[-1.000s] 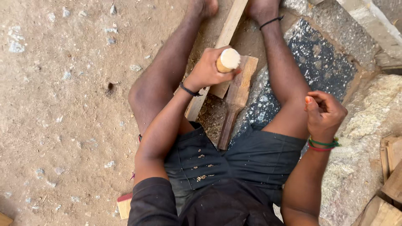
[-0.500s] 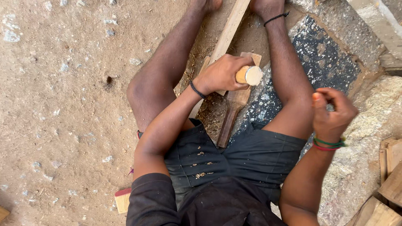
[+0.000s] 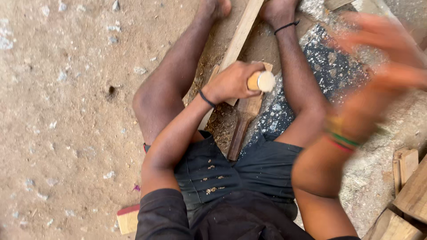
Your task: The person sits on the ground and uses a wooden mallet to strike a chisel, carving a groove into a long piece of wood held between their feet. They repeatedly adjust the chisel and wood position to continue the carving process.
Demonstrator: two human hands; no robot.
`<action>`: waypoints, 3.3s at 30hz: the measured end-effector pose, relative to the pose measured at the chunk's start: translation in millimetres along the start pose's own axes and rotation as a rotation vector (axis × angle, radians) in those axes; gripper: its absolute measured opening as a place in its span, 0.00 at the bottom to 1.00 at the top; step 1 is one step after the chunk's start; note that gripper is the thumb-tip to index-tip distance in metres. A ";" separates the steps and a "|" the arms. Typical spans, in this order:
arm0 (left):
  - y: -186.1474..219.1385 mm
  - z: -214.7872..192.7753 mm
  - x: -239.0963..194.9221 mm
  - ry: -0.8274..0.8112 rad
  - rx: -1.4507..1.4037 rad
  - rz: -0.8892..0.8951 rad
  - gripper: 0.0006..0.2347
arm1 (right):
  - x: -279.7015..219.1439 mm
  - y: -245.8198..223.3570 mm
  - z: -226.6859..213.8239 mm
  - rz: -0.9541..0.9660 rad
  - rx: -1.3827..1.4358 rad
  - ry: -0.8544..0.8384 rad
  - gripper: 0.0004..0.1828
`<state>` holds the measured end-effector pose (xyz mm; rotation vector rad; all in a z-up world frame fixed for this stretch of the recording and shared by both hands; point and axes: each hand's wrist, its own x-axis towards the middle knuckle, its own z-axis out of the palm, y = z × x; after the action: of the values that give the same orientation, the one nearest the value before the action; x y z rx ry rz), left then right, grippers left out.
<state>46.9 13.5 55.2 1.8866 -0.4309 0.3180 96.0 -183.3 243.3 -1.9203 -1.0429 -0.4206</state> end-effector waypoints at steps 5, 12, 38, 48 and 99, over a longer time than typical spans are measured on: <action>-13.1 1.6 -13.9 0.104 0.046 0.106 0.18 | 23.2 2.7 127.5 -0.012 -0.204 -0.446 0.32; -0.3 -2.0 -16.0 -0.010 0.021 -0.097 0.20 | 33.9 -1.2 76.6 -0.084 -0.102 -0.372 0.40; -26.2 2.5 -31.9 0.007 -0.015 -0.068 0.24 | 13.5 -5.7 138.8 -0.006 -0.509 -0.692 0.35; -22.9 12.7 -42.6 -0.101 0.004 -0.195 0.26 | 14.7 -12.6 144.7 0.239 -0.632 -1.035 0.37; 166.3 91.9 -376.2 0.602 0.392 -0.560 0.28 | -183.8 63.0 -38.4 0.311 0.117 0.197 0.35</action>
<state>-362.9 -71.6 5.9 2.0718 0.5959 0.5902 42.3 -323.1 113.8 -1.8544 -0.6153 -0.3542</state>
